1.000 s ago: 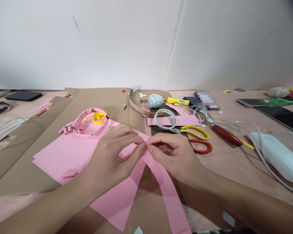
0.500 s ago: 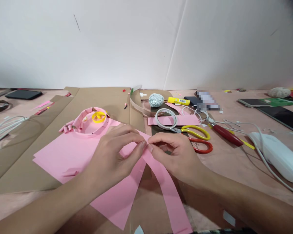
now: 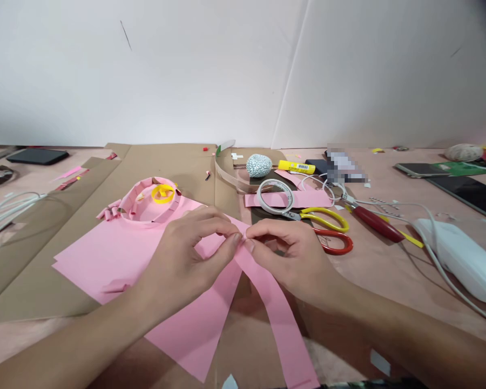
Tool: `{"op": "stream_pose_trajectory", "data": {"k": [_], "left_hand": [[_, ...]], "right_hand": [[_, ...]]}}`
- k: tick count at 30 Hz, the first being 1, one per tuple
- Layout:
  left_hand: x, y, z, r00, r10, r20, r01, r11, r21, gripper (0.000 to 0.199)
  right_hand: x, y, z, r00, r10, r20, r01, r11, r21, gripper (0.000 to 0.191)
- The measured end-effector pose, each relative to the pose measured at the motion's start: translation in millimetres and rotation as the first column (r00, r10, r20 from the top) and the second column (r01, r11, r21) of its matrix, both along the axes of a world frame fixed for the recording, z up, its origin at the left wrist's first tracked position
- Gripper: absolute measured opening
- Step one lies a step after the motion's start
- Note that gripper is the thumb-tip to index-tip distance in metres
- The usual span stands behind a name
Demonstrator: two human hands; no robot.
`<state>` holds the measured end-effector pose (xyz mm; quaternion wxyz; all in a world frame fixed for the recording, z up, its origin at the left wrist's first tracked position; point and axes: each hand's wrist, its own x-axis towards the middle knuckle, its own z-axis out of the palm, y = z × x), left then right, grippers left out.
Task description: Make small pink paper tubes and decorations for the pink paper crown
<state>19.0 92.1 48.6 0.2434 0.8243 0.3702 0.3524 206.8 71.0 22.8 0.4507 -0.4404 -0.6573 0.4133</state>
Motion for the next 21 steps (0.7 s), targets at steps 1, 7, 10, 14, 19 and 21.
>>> {"op": "stream_pose_trajectory", "data": {"k": [1, 7, 10, 14, 19, 21], "left_hand": [[0.1, -0.1, 0.3, 1.000, -0.001, -0.004, 0.001, 1.000, 0.016, 0.012], [1.1, -1.5, 2.9, 0.999, -0.003, -0.039, 0.009, 0.986, 0.165, 0.013], [1.3, -0.9, 2.7, 0.998, -0.003, -0.062, 0.015, 0.981, 0.193, 0.013], [1.9, 0.5, 0.5, 0.994, 0.027, -0.109, 0.000, 0.972, 0.233, 0.014], [3.0, -0.8, -1.4, 0.994, 0.030, -0.105, -0.003, 0.970, 0.241, 0.014], [3.3, -1.7, -0.9, 0.995, 0.038, -0.090, -0.018, 0.975, 0.220, 0.014]], "right_hand": [[-0.1, 0.0, 0.3, 1.000, -0.003, 0.000, 0.003, 1.000, 0.002, 0.017], [-1.4, -1.0, 0.9, 1.000, -0.001, -0.010, 0.001, 1.000, 0.004, 0.019], [-1.8, -1.1, -0.8, 1.000, -0.003, 0.006, 0.003, 1.000, 0.009, 0.018], [-2.3, -1.3, -3.3, 1.000, 0.007, 0.019, -0.007, 1.000, 0.013, 0.017], [-2.7, -1.7, -3.6, 1.000, 0.023, 0.013, -0.023, 1.000, 0.002, 0.017], [-2.5, -1.8, -3.5, 1.000, 0.023, -0.015, -0.023, 1.000, -0.005, 0.017]]}}
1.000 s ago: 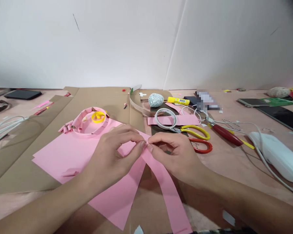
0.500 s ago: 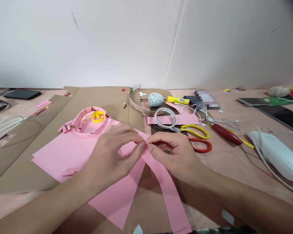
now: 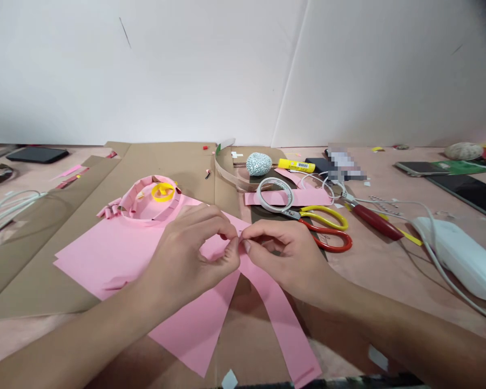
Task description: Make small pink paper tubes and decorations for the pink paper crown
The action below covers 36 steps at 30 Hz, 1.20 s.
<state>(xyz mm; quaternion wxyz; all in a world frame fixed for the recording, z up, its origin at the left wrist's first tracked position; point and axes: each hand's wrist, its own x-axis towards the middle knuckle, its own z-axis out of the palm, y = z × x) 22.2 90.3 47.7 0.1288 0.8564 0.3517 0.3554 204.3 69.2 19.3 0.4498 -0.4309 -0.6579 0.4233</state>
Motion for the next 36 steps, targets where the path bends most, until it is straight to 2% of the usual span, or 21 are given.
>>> {"op": "stream_pose_trajectory", "data": {"k": [9, 20, 27, 32, 36], "left_hand": [[0, 0, 4.9, 0.998, 0.042, 0.052, -0.032, 0.983, -0.182, 0.013], [-3, 3, 7.1, 0.993, 0.086, 0.084, -0.069, 0.981, -0.184, 0.015], [-8, 8, 9.6, 0.977, 0.186, 0.108, -0.166, 0.971, -0.171, 0.016], [-10, 13, 10.2, 0.940, 0.273, 0.203, -0.204, 0.930, -0.305, 0.017], [-11, 21, 10.2, 0.868, 0.421, 0.265, -0.294, 0.864, -0.409, 0.014]], "right_hand": [[1, 0, 0.3, 0.996, 0.001, -0.090, -0.005, 0.999, -0.046, 0.016], [2, 3, 4.3, 0.986, 0.006, -0.166, -0.020, 0.996, -0.085, 0.013], [4, 6, 7.8, 0.973, -0.045, -0.227, 0.019, 0.993, -0.115, 0.007], [10, 9, 7.6, 0.960, -0.061, -0.272, 0.028, 0.992, -0.126, 0.008], [13, 13, 5.1, 0.946, -0.133, -0.294, 0.101, 0.987, -0.122, 0.008]]}}
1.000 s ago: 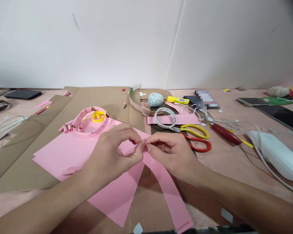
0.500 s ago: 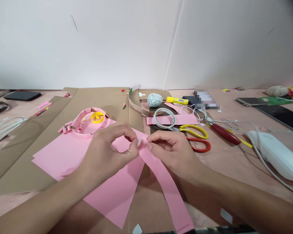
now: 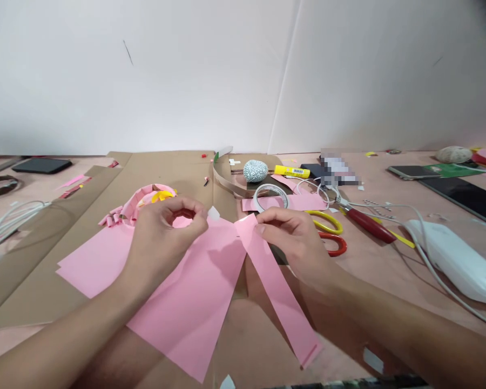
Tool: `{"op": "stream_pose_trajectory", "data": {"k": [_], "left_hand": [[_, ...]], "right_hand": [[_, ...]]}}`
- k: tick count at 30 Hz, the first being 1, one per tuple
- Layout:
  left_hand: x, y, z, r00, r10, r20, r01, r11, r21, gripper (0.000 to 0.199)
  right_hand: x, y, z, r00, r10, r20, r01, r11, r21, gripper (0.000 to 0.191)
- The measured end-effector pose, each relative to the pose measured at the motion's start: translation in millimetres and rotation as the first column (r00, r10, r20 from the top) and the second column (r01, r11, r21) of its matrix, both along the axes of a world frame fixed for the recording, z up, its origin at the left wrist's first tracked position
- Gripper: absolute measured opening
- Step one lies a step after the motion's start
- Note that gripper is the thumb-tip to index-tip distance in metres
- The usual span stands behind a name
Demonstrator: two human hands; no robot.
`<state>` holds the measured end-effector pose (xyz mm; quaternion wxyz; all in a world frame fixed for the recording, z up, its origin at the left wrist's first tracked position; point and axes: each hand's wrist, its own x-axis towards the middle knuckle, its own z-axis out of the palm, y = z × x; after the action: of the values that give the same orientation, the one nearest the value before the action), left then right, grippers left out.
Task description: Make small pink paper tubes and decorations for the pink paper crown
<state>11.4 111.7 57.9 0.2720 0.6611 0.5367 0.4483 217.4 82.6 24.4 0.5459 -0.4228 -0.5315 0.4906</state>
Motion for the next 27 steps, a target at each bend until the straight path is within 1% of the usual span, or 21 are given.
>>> {"op": "stream_pose_trajectory", "data": {"k": [2, 4, 6, 7, 9, 11, 13, 14, 16, 17, 19, 23, 25, 27], "left_hand": [[-1, 8, -0.7, 0.989, 0.053, 0.139, -0.050, 0.998, -0.028, 0.012], [-3, 17, -3.0, 0.937, 0.086, 0.339, -0.064, 0.995, -0.075, 0.005], [-5, 24, -6.5, 0.880, 0.103, 0.464, -0.055, 0.992, -0.117, 0.016], [-5, 26, -8.4, 0.870, 0.104, 0.482, -0.051, 0.991, -0.122, 0.021], [-7, 27, -11.4, 0.884, 0.083, 0.460, -0.035, 0.993, -0.112, 0.026], [-8, 25, -12.2, 0.919, 0.025, 0.394, 0.023, 0.993, -0.116, 0.023], [-8, 19, -10.9, 0.962, -0.074, 0.261, 0.112, 0.985, -0.133, 0.011], [-7, 16, -9.8, 0.975, -0.132, 0.179, 0.158, 0.978, -0.139, 0.010], [-6, 8, -7.8, 0.974, -0.223, 0.034, 0.226, 0.963, -0.144, 0.021], [-5, 4, -7.1, 0.965, -0.262, -0.012, 0.257, 0.954, -0.155, 0.023], [-3, -3, -6.4, 0.940, -0.337, -0.049, 0.321, 0.926, -0.197, 0.023], [-2, -7, -4.1, 0.884, -0.461, -0.080, 0.421, 0.858, -0.293, 0.023], [-2, -5, -1.0, 0.834, -0.541, -0.111, 0.477, 0.807, -0.347, 0.023], [-3, -7, 2.2, 0.767, -0.632, -0.109, 0.551, 0.737, -0.391, 0.020]], "right_hand": [[0, 3, -1.1, 0.999, -0.040, -0.031, 0.040, 0.999, -0.010, 0.008], [0, 7, -2.1, 0.993, -0.101, -0.053, 0.099, 0.994, -0.039, 0.009], [0, 10, -3.5, 0.982, -0.177, -0.059, 0.172, 0.982, -0.080, 0.010], [0, 11, -4.4, 0.976, -0.207, -0.067, 0.200, 0.975, -0.101, 0.011], [1, 12, -6.0, 0.969, -0.231, -0.093, 0.217, 0.967, -0.135, 0.012], [2, 13, -6.3, 0.969, -0.212, -0.128, 0.192, 0.969, -0.155, 0.013], [3, 14, -4.3, 0.960, -0.220, -0.174, 0.193, 0.968, -0.159, 0.013], [3, 14, -2.4, 0.947, -0.245, -0.206, 0.215, 0.964, -0.156, 0.014], [4, 15, 2.5, 0.904, -0.325, -0.279, 0.291, 0.944, -0.156, 0.015], [5, 15, 5.1, 0.876, -0.367, -0.312, 0.333, 0.929, -0.159, 0.015], [8, 17, 9.6, 0.831, -0.421, -0.363, 0.388, 0.907, -0.163, 0.016], [15, 20, 12.8, 0.803, -0.443, -0.399, 0.410, 0.896, -0.168, 0.016], [18, 22, 12.1, 0.797, -0.448, -0.404, 0.411, 0.894, -0.180, 0.015], [22, 26, 11.4, 0.783, -0.458, -0.420, 0.422, 0.888, -0.180, 0.015]]}}
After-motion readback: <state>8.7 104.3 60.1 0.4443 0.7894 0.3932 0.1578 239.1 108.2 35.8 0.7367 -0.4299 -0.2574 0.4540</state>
